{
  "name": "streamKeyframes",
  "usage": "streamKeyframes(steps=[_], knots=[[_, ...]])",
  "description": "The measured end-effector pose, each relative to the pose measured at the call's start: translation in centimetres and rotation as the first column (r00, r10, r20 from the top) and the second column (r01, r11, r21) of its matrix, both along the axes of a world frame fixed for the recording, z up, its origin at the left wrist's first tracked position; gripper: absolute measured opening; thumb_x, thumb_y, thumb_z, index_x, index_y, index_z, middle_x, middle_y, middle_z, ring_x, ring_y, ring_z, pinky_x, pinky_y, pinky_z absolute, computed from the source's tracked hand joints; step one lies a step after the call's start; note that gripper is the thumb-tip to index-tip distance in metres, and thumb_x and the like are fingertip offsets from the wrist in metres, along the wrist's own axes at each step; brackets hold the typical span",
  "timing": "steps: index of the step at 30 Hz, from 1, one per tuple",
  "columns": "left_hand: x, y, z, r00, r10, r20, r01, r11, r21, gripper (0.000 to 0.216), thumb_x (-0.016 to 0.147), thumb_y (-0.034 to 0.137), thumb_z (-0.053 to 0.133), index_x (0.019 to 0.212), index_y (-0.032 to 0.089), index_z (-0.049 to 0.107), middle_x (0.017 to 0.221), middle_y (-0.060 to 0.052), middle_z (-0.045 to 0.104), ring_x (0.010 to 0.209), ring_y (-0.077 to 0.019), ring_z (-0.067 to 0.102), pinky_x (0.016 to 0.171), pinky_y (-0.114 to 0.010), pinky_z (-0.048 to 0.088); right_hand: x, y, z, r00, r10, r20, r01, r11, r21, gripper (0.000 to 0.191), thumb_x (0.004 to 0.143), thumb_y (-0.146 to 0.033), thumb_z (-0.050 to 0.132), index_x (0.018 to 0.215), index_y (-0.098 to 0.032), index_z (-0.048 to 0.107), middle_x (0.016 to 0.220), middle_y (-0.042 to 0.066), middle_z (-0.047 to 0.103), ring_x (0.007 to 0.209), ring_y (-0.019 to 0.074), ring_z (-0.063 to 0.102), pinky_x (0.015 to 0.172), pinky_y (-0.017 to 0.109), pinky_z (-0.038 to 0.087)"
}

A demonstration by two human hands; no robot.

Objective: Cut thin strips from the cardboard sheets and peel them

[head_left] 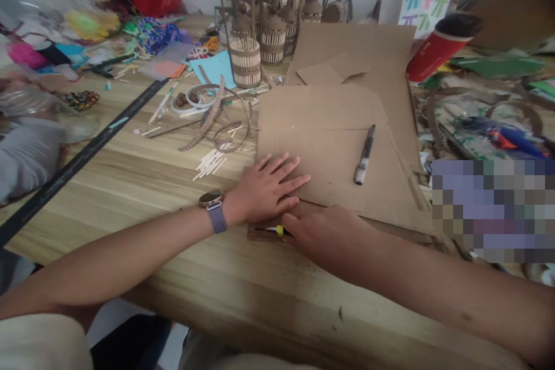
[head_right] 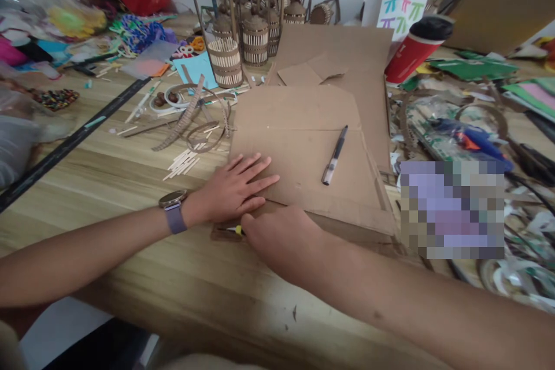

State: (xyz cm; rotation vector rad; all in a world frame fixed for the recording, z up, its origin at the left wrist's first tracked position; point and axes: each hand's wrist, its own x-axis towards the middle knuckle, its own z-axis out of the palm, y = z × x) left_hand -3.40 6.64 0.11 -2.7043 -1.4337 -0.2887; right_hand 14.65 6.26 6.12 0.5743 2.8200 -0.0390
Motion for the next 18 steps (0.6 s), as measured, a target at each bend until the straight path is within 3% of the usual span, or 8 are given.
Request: streamKeyframes(steps=[4, 18], knots=[[0.01, 0.03, -0.03, 1.000, 0.005, 0.005, -0.005, 1.000, -0.009, 0.050, 0.098, 0.046, 0.043, 0.145, 0.028, 0.043, 0.155, -0.012, 0.034, 0.143, -0.0326, 0.029, 0.114, -0.053, 0.025, -0.50, 0.16, -0.23, 0.999, 0.014, 0.036, -0.013, 0.999, -0.043, 0.016, 0.086, -0.017, 0.060, 0.102, -0.015, 0.062, 0.094, 0.009, 0.071, 0.070, 0.0186, 0.069, 0.043, 0.025, 0.031], [0.03, 0.01, 0.12, 1.000, 0.006, 0.003, -0.005, 1.000, -0.030, 0.051, 0.098, 0.047, 0.043, 0.145, 0.027, 0.043, 0.155, -0.013, 0.034, 0.144, -0.0338, 0.028, 0.114, -0.054, 0.023, -0.50, 0.05, -0.49, 0.999, 0.026, 0.024, -0.025, 0.999, -0.022, 0.013, 0.086, -0.016, 0.060, 0.099, -0.015, 0.063, 0.089, 0.009, 0.071, 0.067, 0.0181, 0.067, 0.045, 0.023, 0.034]])
